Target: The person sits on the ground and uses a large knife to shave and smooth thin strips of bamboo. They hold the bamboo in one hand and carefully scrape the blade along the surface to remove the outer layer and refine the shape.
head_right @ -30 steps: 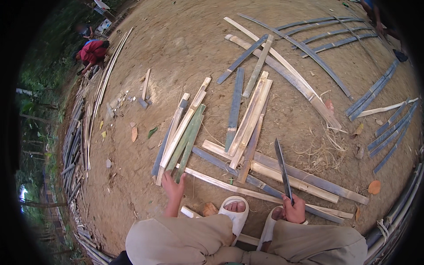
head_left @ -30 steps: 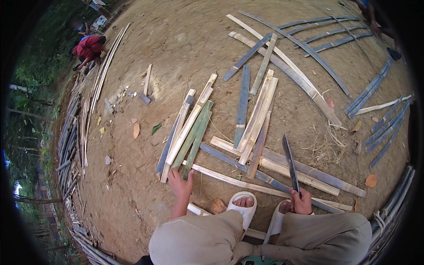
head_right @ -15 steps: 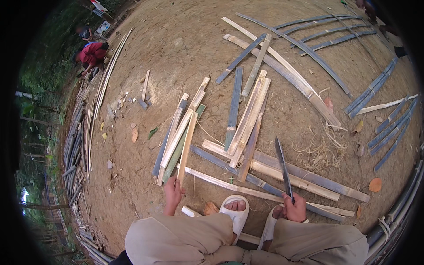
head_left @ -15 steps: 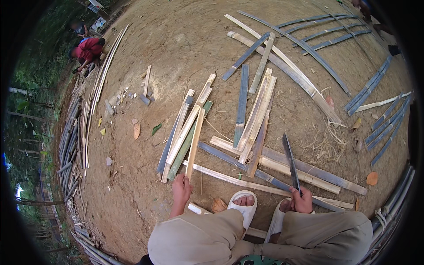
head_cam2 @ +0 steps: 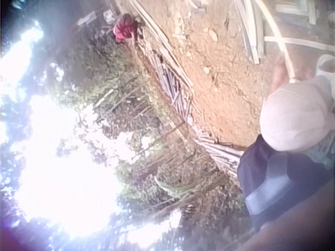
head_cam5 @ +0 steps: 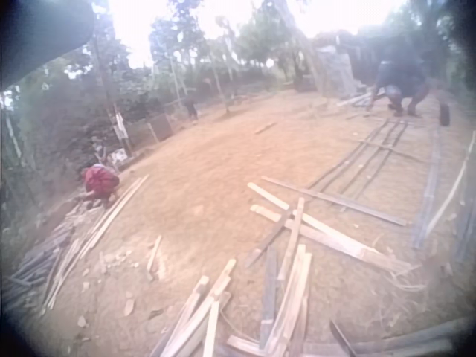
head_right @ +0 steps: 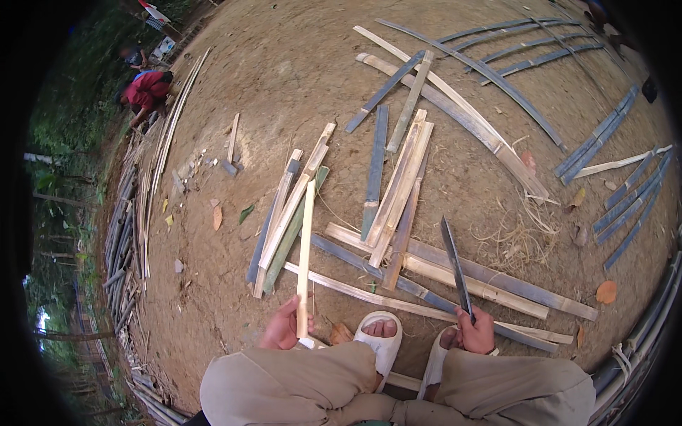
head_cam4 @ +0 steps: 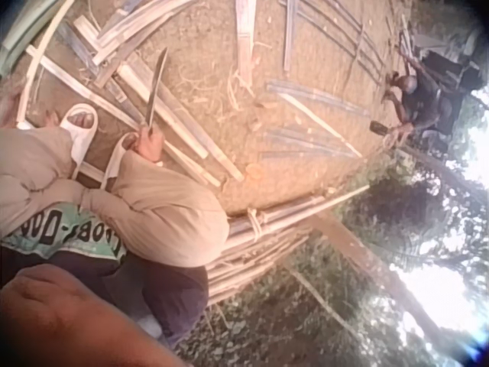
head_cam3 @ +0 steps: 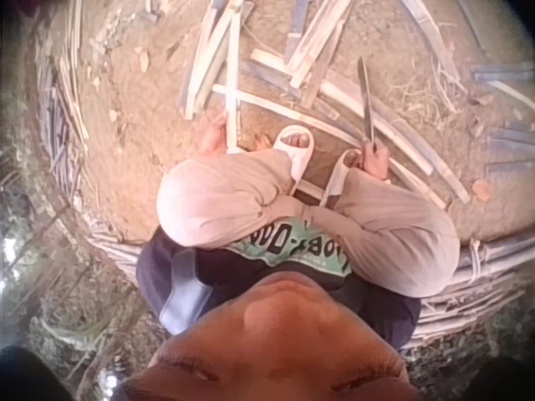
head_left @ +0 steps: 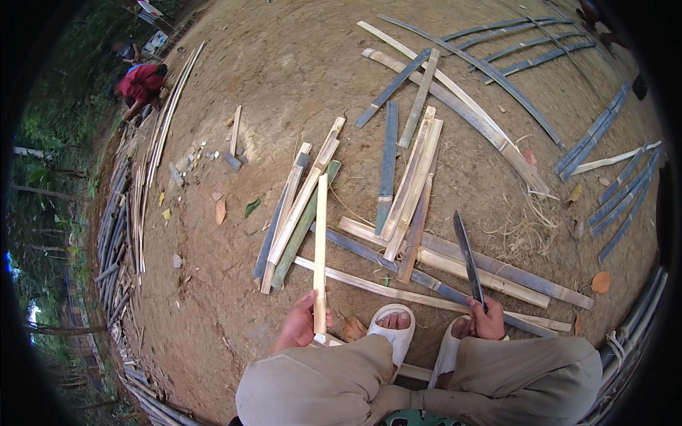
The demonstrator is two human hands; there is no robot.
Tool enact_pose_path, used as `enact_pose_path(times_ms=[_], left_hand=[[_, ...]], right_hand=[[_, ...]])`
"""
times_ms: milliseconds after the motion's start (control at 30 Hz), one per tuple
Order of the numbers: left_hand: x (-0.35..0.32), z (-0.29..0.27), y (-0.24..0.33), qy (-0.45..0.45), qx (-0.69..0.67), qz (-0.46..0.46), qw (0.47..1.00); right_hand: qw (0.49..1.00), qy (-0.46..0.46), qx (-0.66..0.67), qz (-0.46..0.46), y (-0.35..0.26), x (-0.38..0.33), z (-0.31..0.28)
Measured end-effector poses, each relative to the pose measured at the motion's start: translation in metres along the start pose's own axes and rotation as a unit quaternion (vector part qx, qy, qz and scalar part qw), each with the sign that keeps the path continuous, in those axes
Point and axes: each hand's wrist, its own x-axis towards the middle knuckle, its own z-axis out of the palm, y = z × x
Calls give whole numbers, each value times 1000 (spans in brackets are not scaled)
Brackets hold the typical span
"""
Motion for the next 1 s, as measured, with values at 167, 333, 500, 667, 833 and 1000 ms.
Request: enact_pose_path(times_ms=[167, 333, 500, 667, 833, 1000], left_hand=[[-5, 4, 8, -12, -30, 34, 999], [-28, 38, 45, -207, -141, -12, 968], [-4, 107, 46, -396, -164, -136, 893], [19, 173, 22, -431, -86, -164, 883], [36, 180, -3, -392, -29, -215, 894], [32, 168, -7, -333, -34, -223, 916]], right_hand=[[1000, 10, -4, -6, 0, 0, 2], [999, 10, -11, -47, 1, 4, 1], [990, 62, -50, -119, -31, 9, -16], [945, 94, -175, -260, -89, -1, -28], [902, 80, -250, -343, -87, 4, -36], [864, 18, -337, -372, -82, 3, -27]])
